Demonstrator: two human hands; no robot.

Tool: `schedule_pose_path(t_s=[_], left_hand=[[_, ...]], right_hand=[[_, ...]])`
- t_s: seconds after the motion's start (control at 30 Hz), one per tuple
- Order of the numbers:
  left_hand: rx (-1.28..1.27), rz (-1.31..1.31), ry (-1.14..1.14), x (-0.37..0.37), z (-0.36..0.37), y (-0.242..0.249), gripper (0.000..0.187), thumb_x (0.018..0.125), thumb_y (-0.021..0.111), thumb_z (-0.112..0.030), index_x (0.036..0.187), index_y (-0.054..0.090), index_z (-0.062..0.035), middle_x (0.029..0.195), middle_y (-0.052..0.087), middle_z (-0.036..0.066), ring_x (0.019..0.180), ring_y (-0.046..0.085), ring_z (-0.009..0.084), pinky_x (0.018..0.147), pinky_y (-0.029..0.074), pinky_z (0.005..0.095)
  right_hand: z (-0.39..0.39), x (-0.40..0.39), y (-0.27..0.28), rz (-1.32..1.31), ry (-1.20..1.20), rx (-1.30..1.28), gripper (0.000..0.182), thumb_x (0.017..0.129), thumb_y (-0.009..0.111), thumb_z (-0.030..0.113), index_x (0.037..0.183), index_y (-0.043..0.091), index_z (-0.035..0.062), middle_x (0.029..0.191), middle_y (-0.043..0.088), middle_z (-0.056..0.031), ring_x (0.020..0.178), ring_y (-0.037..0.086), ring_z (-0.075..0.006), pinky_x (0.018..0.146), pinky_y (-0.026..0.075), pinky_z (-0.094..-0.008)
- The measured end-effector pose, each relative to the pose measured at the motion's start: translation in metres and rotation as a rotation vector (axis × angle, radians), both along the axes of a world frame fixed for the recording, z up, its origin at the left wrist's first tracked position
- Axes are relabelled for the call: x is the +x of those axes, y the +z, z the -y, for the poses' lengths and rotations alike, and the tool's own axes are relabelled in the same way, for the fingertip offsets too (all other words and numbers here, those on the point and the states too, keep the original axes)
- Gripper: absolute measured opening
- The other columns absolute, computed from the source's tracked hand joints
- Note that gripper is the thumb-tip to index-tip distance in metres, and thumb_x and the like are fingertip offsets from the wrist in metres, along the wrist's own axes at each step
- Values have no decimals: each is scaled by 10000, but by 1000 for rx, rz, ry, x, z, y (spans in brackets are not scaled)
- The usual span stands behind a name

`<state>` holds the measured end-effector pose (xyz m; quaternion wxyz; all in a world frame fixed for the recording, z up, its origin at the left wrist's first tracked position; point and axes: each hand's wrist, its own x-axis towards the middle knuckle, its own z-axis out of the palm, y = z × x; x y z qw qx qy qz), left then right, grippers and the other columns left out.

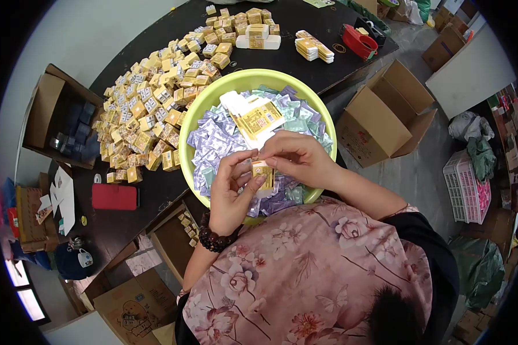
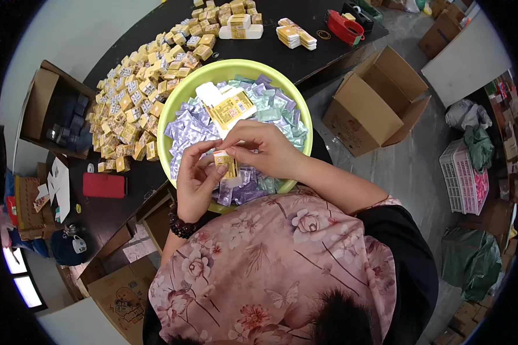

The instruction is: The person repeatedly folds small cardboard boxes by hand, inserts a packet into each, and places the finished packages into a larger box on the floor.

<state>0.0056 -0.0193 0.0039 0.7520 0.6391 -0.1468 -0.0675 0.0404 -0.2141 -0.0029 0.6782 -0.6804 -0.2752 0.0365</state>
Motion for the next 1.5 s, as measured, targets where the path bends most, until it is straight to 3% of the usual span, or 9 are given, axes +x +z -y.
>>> schedule_pose_path(t_s=[0.23,0.33,0.43,0.73,0.97,1.03,1.07,1.17,1.5], left_hand=[[98,27,-16,6,-4,-13,275,895,584,77,1151,530,-8,1290,515,117,1159,564,182,913,503,269],[24,-6,1,6,-5,-16,224,902,586,64,1108,535,-7,1268,528,117,1137,580,177,878,504,255],[21,-40,-30,8,-5,-16,188,904,593,53,1072,530,-3,1252,540,120,1119,592,175,864,496,248],[176,-166,34,12,-18,-17,348,968,552,-68,1308,496,-26,1154,569,71,998,592,90,749,476,210],[-455,-519,-53,14,-19,8,379,990,493,-102,1355,404,-53,1197,580,122,1069,613,212,914,537,343],[-466,-535,-82,16,-22,-1,353,989,495,-96,1330,411,-66,1171,583,104,1091,599,213,954,520,374],[-467,-515,-21,16,-20,-5,324,991,495,-99,1302,410,-68,1194,577,112,1092,599,220,961,513,390],[-491,-480,25,15,-10,-12,281,993,497,-109,1257,411,-71,1221,567,120,1094,597,234,978,498,415],[-525,-290,61,5,-2,-15,273,980,518,-86,1232,416,-62,1195,570,132,1104,589,213,977,495,386]], right_hand=[[13,-2,2,390,33,-229,214,842,635,-18,1048,668,28,1062,605,-102,985,593,-257,840,479,-338],[45,33,-18,601,-489,-644,327,774,647,-2,1095,658,62,1105,589,-113,1024,544,-300,889,449,-394],[75,60,-34,460,-401,-1031,375,771,685,41,1140,637,82,1086,564,-83,1056,507,-282,907,425,-389],[81,65,-37,399,-369,-968,182,752,701,30,919,640,68,971,575,-99,997,541,-299,865,442,-406],[87,71,-16,187,-308,-901,178,785,656,29,958,619,29,902,605,-125,884,597,-316,783,478,-420],[74,53,7,218,-604,-753,145,794,654,13,934,621,4,891,617,-144,826,626,-322,731,504,-396],[64,41,19,248,-650,-549,146,808,660,-29,951,634,-22,897,630,-136,805,647,-232,710,509,-302],[28,2,32,358,-580,-178,195,744,703,-74,930,679,-19,862,656,-119,783,649,-209,712,498,-299],[3,-6,9,765,-435,-515,270,687,705,24,930,721,140,940,687,31,916,556,-193,853,332,-336]])
